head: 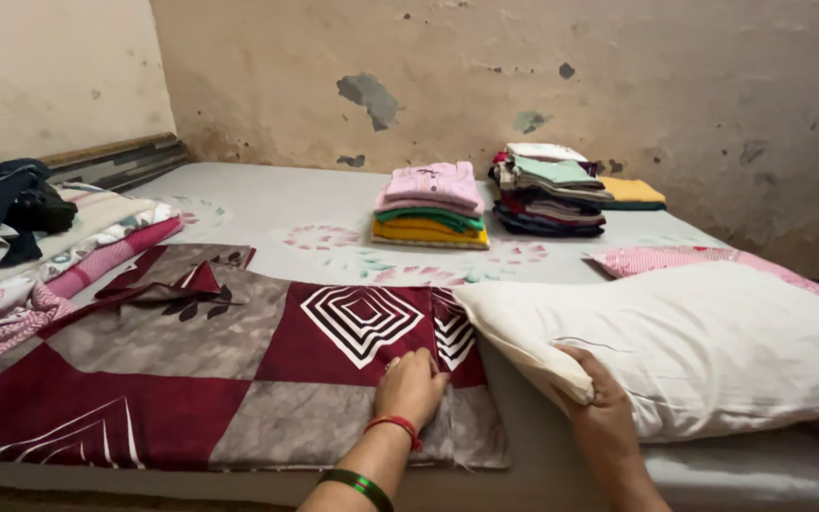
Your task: The person removes a pillow from a pink floral pillowcase and places the case aside. They then unfold a maroon and grey patterned pillowcase, insert the pillow, and fold the case neatly around the pillow. The folded pillow is placed on the bed.
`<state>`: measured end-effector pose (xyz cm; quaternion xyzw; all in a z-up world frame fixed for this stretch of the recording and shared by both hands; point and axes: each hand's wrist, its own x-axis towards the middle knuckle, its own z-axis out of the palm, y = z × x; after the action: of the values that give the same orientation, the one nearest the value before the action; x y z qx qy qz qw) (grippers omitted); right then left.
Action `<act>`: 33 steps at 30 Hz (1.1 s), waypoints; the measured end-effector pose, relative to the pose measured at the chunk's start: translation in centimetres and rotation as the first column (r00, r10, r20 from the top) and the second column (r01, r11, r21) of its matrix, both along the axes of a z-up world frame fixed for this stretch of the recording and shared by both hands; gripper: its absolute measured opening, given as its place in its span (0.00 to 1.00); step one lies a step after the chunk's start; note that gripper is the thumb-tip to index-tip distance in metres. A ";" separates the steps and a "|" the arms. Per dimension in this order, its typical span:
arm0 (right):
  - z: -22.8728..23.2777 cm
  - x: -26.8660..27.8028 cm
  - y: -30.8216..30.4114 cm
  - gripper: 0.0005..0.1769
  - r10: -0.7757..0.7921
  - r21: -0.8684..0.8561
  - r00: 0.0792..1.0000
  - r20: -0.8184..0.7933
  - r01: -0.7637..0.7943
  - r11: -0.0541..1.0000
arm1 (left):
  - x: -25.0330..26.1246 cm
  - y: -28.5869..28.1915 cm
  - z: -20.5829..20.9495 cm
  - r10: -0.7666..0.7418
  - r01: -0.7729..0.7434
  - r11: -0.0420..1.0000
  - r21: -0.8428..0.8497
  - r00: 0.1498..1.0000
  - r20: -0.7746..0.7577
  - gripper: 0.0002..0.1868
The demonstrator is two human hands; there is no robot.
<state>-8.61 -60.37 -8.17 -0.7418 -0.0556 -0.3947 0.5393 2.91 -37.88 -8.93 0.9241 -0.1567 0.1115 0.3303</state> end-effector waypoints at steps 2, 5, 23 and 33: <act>-0.4 -0.2 0.3 0.23 0.054 0.022 0.999 0.006 -0.054 0.998 | -0.4 -0.1 0.4 -0.007 0.004 0.999 0.050 0.999 0.050 0.17; -0.2 -0.8 0.2 0.21 0.126 0.113 0.992 -0.020 -0.123 0.986 | 0.1 -0.4 0.0 -0.009 -0.002 0.994 0.105 0.995 0.099 0.15; -0.5 -3.5 -1.1 0.20 0.258 0.182 0.951 -0.171 -0.226 0.957 | 1.4 -0.1 -0.4 -0.022 0.022 0.999 0.045 1.000 -0.018 0.12; -0.9 -3.4 -1.4 0.20 0.307 0.182 0.941 -0.141 -0.280 0.943 | 2.8 0.2 -0.7 -0.123 0.124 0.992 0.014 0.992 -0.035 0.20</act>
<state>-12.04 -61.81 -9.08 -0.7102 -0.0885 -0.2491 0.6525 5.69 -37.72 -9.63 0.9171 -0.2087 0.0737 0.3315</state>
